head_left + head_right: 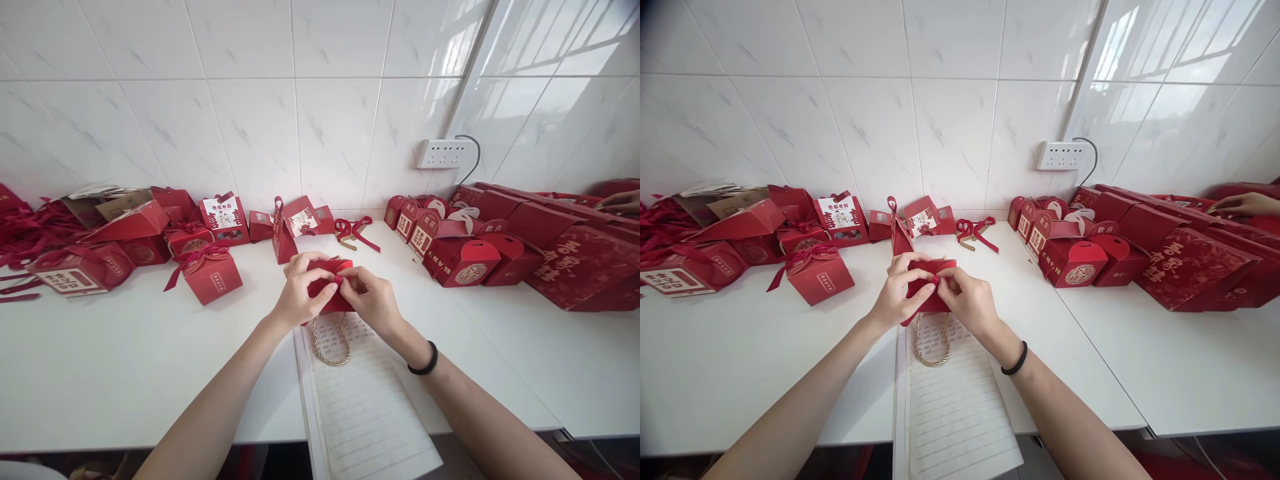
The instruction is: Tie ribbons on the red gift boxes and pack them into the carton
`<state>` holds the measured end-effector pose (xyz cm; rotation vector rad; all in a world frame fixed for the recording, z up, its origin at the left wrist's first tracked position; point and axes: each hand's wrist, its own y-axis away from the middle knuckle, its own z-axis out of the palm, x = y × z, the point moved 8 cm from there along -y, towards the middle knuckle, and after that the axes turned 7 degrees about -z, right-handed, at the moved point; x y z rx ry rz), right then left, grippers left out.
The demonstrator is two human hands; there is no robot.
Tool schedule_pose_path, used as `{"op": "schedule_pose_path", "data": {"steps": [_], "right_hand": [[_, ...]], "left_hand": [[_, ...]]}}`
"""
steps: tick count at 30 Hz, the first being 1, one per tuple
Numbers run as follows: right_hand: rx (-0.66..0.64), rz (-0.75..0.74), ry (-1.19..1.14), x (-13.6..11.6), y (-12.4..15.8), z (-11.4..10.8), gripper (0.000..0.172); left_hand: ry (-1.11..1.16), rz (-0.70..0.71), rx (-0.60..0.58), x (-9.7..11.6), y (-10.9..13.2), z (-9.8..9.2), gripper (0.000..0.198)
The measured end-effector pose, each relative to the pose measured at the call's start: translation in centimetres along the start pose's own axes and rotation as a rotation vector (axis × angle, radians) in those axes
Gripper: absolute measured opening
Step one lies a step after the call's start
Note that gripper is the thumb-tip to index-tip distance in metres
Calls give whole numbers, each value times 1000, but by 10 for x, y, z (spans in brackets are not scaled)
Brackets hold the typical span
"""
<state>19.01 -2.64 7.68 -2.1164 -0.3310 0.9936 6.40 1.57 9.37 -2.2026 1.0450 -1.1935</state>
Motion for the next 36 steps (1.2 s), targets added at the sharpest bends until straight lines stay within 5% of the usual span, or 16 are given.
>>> {"op": "schedule_pose_path", "data": {"steps": [11, 22, 36], "right_hand": [[-84, -89, 39, -7, 0, 3, 20], [-1, -63, 98, -2, 0, -2, 18], [64, -371, 262, -28, 4, -7, 16]], "left_hand": [[41, 12, 17, -3, -2, -3, 13], [104, -37, -13, -9, -4, -1, 16], [136, -46, -85, -7, -4, -2, 18]]}}
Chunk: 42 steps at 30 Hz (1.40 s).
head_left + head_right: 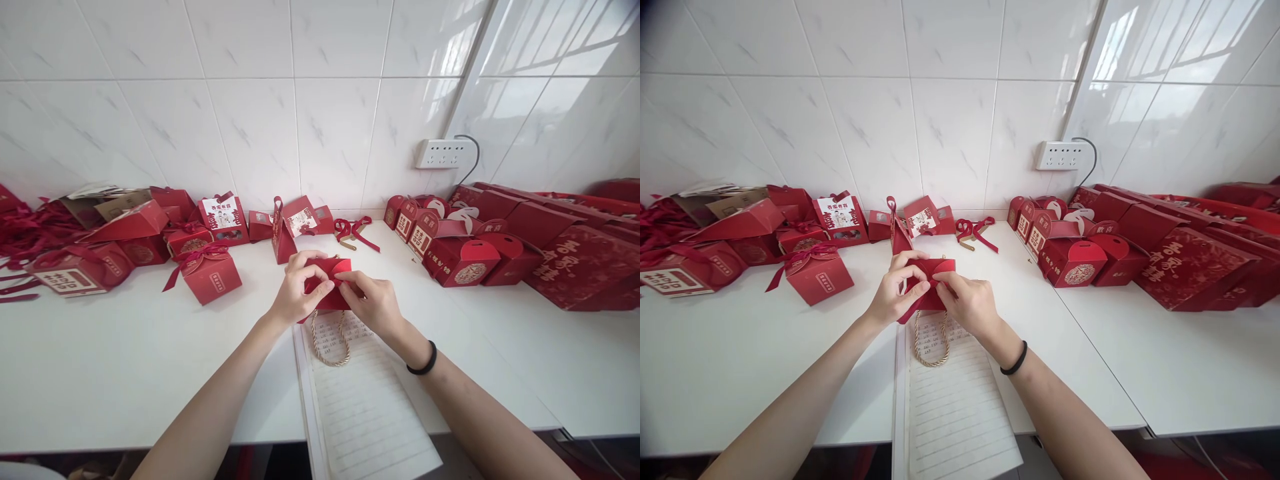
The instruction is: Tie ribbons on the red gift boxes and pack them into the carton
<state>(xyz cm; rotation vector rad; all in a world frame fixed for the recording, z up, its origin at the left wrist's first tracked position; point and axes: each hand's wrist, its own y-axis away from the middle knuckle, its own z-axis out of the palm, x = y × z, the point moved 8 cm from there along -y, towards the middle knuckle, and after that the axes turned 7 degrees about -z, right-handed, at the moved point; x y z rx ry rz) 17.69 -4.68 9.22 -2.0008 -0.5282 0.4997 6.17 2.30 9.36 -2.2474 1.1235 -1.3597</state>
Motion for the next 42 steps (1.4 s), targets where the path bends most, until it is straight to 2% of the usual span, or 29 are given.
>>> {"op": "schedule_pose_path", "data": {"steps": [4, 10, 15, 22, 26, 35, 42], "right_hand": [[30, -41, 11, -3, 0, -3, 15], [41, -98, -91, -8, 0, -3, 7], [49, -163, -61, -13, -1, -5, 13], [81, -89, 5, -5, 1, -2, 11], [63, -107, 18, -7, 0, -2, 15], [17, -146, 10, -7, 1, 1, 19], [13, -101, -23, -3, 2, 2, 11]], "left_hand": [[47, -23, 4, -2, 0, 0, 21], [100, -63, 0, -4, -1, -1, 21], [126, -78, 13, -7, -1, -1, 20], [88, -61, -22, -3, -1, 0, 20], [8, -57, -57, -1, 0, 3, 22], [72, -115, -19, -5, -2, 2, 24], [80, -58, 12, -3, -3, 0, 12]]}}
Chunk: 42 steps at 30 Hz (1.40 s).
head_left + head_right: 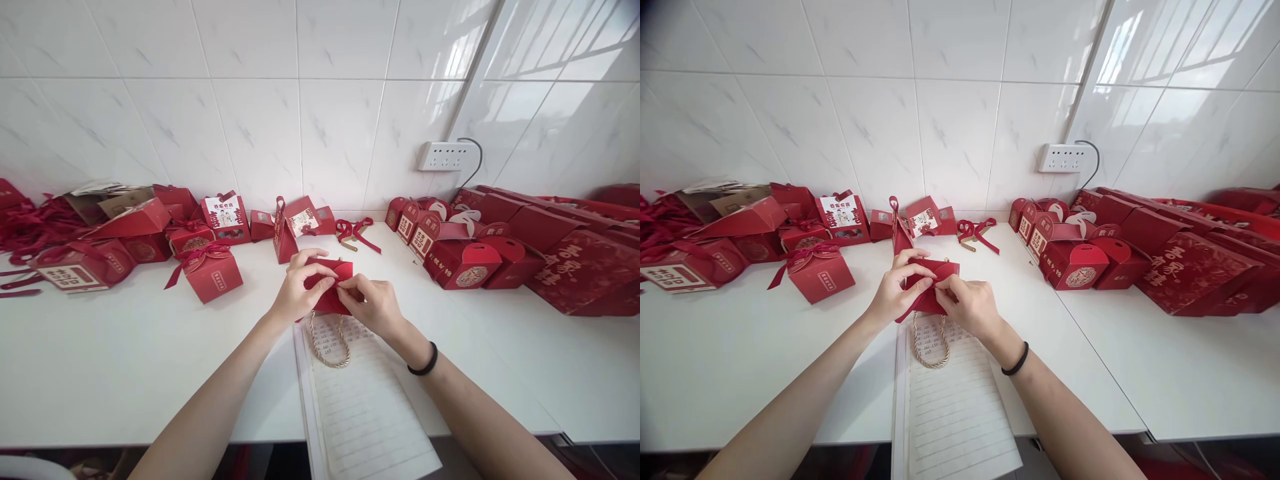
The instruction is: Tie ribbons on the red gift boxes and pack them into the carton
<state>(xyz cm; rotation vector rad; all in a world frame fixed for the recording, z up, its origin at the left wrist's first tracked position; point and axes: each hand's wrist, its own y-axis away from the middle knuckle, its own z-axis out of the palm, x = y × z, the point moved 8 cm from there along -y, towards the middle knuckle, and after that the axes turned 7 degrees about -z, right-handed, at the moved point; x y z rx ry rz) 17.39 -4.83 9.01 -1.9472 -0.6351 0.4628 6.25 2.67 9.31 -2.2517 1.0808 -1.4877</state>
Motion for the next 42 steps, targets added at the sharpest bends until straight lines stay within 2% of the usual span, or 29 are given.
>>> {"op": "schedule_pose_path", "data": {"steps": [6, 11, 13, 21, 26, 31, 37, 42], "right_hand": [[-51, 64, -108, 1, -2, 2, 4], [-94, 328, -239, 18, 1, 7, 14], [-120, 381, -260, 21, 3, 10, 16], [-157, 397, -361, 19, 3, 14, 11], [-204, 363, -371, 15, 2, 15, 16], [-119, 403, -374, 22, 3, 14, 17], [-81, 543, -470, 33, 6, 13, 22], [-72, 577, -346, 41, 6, 8, 26]], "left_hand": [[41, -26, -11, -2, 0, 0, 12], [65, -36, -15, -1, 0, 0, 14], [68, -49, -15, 0, 0, 0, 15], [26, -51, -32, -1, 1, 0, 16], [62, -26, -28, 0, -1, 0, 17], [62, -8, -37, 0, 1, 1, 15], [49, 54, -37, 3, 3, 0, 20], [-154, 131, -16, 4, 5, 0, 18]]}}
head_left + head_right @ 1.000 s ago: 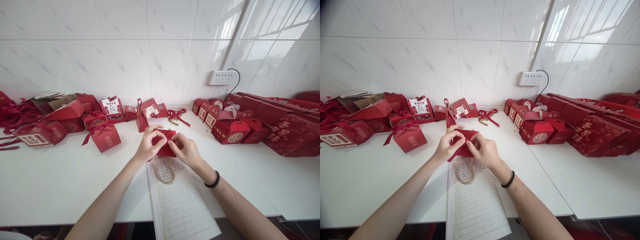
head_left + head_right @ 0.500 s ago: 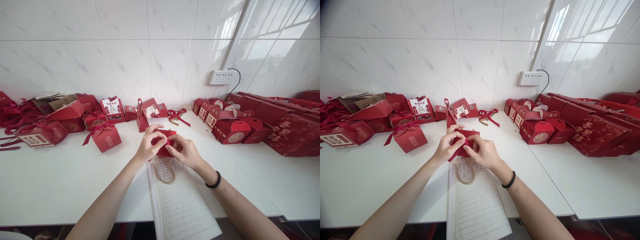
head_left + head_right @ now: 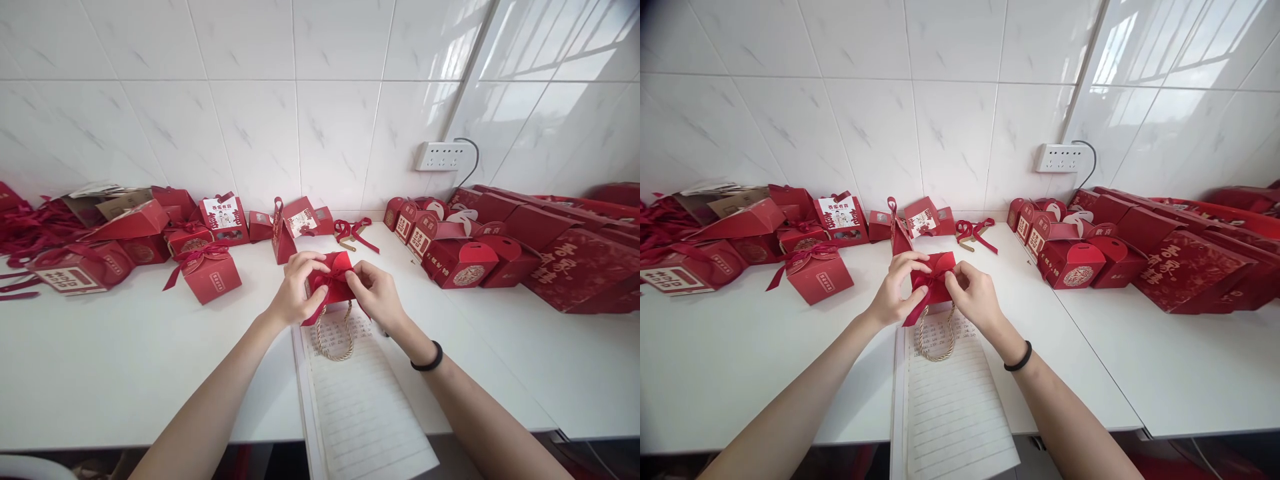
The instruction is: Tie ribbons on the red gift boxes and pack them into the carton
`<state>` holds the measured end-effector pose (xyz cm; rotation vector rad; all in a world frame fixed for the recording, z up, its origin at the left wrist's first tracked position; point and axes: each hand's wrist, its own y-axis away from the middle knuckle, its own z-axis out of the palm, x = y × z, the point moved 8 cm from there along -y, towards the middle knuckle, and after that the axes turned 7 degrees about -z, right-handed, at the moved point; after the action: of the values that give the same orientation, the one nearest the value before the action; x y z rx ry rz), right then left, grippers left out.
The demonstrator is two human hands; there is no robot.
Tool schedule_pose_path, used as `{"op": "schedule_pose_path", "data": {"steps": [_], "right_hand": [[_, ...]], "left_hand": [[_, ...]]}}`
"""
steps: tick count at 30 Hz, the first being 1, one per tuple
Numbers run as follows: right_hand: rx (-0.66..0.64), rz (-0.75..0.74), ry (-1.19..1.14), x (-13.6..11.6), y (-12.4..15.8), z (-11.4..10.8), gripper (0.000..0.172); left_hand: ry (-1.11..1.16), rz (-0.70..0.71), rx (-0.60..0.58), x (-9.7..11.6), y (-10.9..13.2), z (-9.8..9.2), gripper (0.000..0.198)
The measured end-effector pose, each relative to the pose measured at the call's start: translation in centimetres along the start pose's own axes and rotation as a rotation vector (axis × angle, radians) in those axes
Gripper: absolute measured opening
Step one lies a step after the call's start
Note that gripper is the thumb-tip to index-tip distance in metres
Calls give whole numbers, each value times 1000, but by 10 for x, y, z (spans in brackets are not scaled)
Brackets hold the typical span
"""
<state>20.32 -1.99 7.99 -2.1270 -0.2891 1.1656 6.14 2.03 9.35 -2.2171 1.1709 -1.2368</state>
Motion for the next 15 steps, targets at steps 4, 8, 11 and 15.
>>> {"op": "schedule_pose_path", "data": {"steps": [4, 8, 11, 15], "right_hand": [[77, -117, 118, -2, -4, -9, 21], [90, -131, 64, 5, -6, -11, 21], [27, -3, -121, 18, -8, -4, 29], [-2, 103, -255, 27, -8, 0, 35]], "left_hand": [[-58, 68, -44, -1, 1, 2, 20], [-20, 71, -38, -5, 1, 0, 20], [21, 45, -12, -8, 0, -3, 13], [10, -35, 40, -16, -1, -6, 9]]}}
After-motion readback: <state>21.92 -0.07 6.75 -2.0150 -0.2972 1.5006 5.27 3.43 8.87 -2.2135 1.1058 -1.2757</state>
